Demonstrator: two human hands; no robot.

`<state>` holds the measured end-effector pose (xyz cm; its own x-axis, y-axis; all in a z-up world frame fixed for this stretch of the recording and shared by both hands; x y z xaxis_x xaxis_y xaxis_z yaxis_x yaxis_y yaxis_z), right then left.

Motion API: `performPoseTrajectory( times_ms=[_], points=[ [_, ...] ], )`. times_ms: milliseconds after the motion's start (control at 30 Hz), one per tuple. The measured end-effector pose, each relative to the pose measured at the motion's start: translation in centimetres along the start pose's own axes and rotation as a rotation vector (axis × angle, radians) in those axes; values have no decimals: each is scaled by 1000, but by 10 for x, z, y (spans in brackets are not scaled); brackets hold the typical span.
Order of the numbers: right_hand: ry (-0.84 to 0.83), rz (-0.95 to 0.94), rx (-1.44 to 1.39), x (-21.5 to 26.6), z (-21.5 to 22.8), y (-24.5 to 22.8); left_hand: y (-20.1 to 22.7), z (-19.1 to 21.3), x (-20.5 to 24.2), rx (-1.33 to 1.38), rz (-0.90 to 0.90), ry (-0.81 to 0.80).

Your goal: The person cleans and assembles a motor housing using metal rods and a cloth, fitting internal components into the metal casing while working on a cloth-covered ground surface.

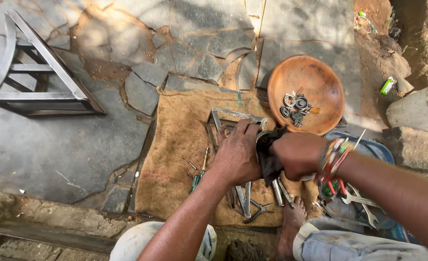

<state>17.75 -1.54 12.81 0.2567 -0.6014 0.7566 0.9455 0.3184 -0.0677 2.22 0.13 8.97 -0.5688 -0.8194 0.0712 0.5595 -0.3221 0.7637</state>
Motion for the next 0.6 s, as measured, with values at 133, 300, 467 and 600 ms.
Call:
performPoseTrajectory(
  times_ms=[133, 300, 467, 600],
  points=[
    [449, 177, 53, 26, 3, 3, -4, -5, 4, 28, -51, 102],
    [127, -115, 239, 7, -22, -1, -5, -9, 0, 87, -32, 59],
    [-305, 24, -499, -4, -10, 11, -3, -8, 1, 35, -12, 66],
    [-350, 14, -1262, 14, -26, 9, -6, -15, -1, -42, -37, 77]
  ],
)
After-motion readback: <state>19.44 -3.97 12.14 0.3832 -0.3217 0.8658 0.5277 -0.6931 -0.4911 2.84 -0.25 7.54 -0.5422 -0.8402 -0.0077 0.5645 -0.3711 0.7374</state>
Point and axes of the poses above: each hand's wrist, its own x-axis away from the middle knuckle, its own z-axis out of the back of the hand, y = z × x, the point moved 3 cm from there along -x, towards the middle knuckle, and after that the axes turned 5 degrees about z, right-handed, at the moved point
